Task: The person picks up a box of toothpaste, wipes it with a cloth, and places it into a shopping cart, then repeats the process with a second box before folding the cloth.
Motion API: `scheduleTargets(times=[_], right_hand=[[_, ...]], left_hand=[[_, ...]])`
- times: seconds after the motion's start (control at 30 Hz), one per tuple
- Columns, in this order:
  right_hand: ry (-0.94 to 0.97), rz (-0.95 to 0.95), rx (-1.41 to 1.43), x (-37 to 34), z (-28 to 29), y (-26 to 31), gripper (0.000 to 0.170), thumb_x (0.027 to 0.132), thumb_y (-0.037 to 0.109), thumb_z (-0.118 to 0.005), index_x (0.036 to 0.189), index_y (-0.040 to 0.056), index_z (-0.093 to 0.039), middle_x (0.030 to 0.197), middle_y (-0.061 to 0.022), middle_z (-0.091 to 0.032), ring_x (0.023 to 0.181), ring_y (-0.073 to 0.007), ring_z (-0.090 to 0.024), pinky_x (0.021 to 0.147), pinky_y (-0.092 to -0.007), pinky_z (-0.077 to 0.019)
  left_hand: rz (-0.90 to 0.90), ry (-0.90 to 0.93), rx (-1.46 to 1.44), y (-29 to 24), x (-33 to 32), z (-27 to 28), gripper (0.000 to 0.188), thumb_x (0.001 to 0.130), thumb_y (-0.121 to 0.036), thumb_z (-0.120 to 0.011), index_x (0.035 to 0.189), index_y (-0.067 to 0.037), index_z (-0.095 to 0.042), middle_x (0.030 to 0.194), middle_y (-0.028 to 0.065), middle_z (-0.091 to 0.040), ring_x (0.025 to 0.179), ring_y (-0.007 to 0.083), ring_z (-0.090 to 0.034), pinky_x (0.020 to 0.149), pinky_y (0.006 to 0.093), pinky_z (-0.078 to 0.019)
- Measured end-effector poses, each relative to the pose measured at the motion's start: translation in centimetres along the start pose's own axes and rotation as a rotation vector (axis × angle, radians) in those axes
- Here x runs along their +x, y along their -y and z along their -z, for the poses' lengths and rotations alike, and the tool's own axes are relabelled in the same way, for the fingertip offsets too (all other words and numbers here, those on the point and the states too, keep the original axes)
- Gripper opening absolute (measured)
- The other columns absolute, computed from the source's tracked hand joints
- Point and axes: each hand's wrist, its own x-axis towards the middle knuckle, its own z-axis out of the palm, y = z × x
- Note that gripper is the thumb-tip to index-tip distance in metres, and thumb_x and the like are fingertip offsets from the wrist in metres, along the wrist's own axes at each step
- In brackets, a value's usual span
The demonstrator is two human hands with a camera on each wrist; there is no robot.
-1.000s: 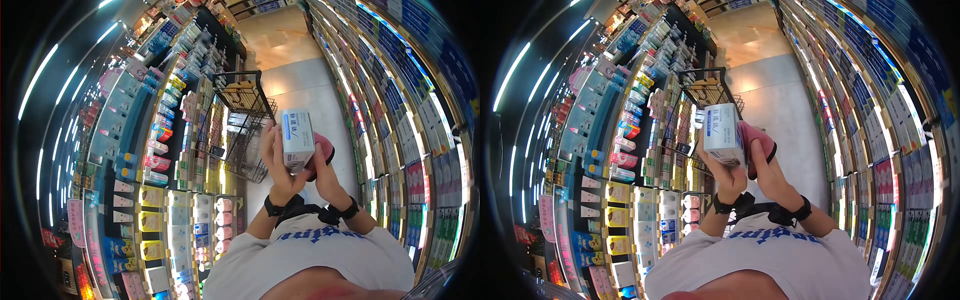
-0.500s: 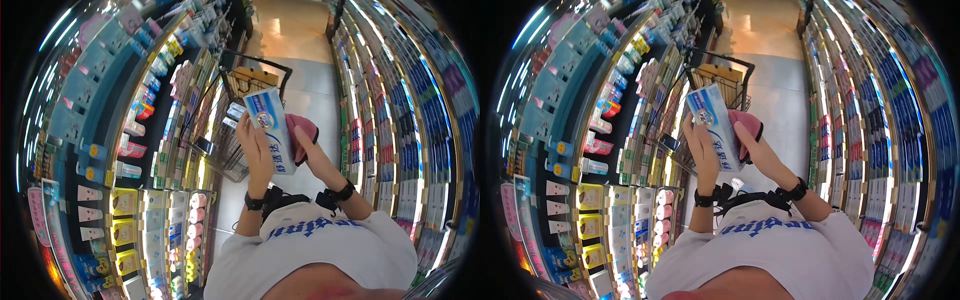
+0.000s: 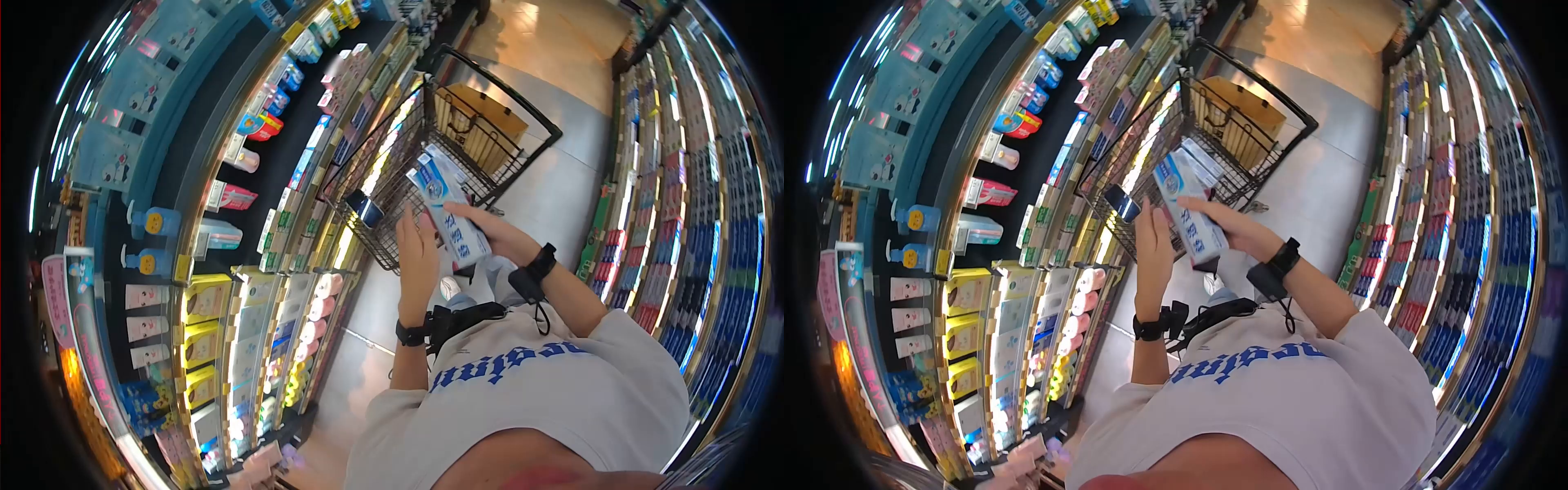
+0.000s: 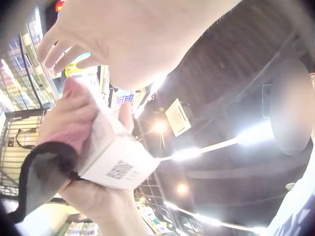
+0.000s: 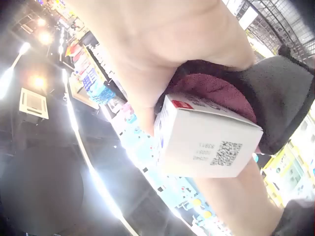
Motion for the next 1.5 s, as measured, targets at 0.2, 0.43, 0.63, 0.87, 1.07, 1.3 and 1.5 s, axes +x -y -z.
scheduleTargets(times=[0.2, 0.43, 0.63, 0.87, 1.07, 1.3, 1.5], right_hand=[[0.062, 0.043, 0.161, 10.4, 9.9, 6.1, 0.055, 0.09, 0.046, -0.07, 0.129, 0.0094, -0.056, 0.108, -0.0061, -0.067, 0.088, -0.018, -0.067, 0.066, -0.0384, -0.0577], [-0.1, -0.146, -0.278, 24.1, 20.7, 6.7, 0.054, 0.088, 0.043, -0.073, 0.119, 0.0009, -0.062, 0.102, -0.008, -0.069, 0.085, -0.02, -0.069, 0.074, -0.0353, -0.0564], [0.079, -0.293, -0.629, 27.9, 21.5, 3.8, 0.061, 0.09, 0.046, -0.07, 0.124, -0.0022, -0.061, 0.111, -0.0097, -0.069, 0.094, -0.0202, -0.068, 0.08, -0.0333, -0.0555], [-0.172, -0.013, -0.976, 38.4, 26.7, -2.8, 0.058, 0.087, 0.042, -0.067, 0.12, -0.0053, -0.059, 0.116, -0.0212, -0.064, 0.105, -0.0307, -0.065, 0.084, -0.0407, -0.0512], [-0.014, 0.06, -0.725, 34.6, 28.2, -1.8, 0.015, 0.081, 0.013, -0.057, 0.09, 0.0021, -0.063, 0.078, -0.0036, -0.059, 0.07, -0.0162, -0.056, 0.062, -0.0354, -0.0441], [-0.112, 0.23, -0.819, 32.9, 27.6, -2.8, 0.016, 0.086, 0.015, -0.06, 0.093, 0.0013, -0.064, 0.085, 0.0006, -0.058, 0.072, -0.0128, -0.051, 0.065, -0.034, -0.0425], [0.22, 0.605, -0.748, 22.7, 16.4, -7.5, 0.029, 0.091, 0.016, -0.056, 0.117, 0.0048, -0.056, 0.098, 0.0021, -0.057, 0.085, -0.0085, -0.052, 0.073, -0.0256, -0.0451]], left_hand=[[-0.021, -0.252, 0.287, 0.5, 2.4, 0.3, 0.047, 0.103, -0.025, -0.054, 0.138, 0.006, -0.047, 0.128, 0.0238, -0.055, 0.118, 0.0358, -0.054, 0.103, 0.0408, -0.0408], [0.225, -0.487, 0.293, -2.1, 2.8, -2.7, 0.047, 0.102, -0.026, -0.056, 0.139, 0.002, -0.049, 0.134, 0.0202, -0.056, 0.122, 0.0316, -0.055, 0.102, 0.0394, -0.0427], [0.402, -0.676, 0.304, -4.4, -0.8, -4.7, 0.045, 0.102, -0.026, -0.055, 0.14, -0.002, -0.051, 0.14, 0.0205, -0.051, 0.129, 0.0322, -0.052, 0.107, 0.0435, -0.0426], [0.575, -0.891, 0.324, -3.9, -7.3, -5.9, 0.042, 0.102, -0.023, -0.055, 0.138, -0.001, -0.052, 0.134, 0.0191, -0.055, 0.125, 0.0301, -0.054, 0.105, 0.0437, -0.0454], [0.655, -1.018, 0.261, -4.5, -13.6, -7.2, 0.042, 0.102, -0.024, -0.055, 0.138, -0.002, -0.053, 0.133, 0.0192, -0.055, 0.124, 0.0306, -0.054, 0.104, 0.0436, -0.0455], [0.615, -1.126, 0.258, -3.8, -23.7, -7.9, 0.041, 0.101, -0.023, -0.056, 0.137, -0.002, -0.053, 0.133, 0.0196, -0.055, 0.123, 0.031, -0.054, 0.102, 0.0431, -0.046], [0.456, -1.29, 0.314, -2.9, -36.3, -8.5, 0.037, 0.099, -0.018, -0.06, 0.13, 0.001, -0.057, 0.125, 0.021, -0.06, 0.117, 0.0329, -0.059, 0.098, 0.0396, -0.0467]])
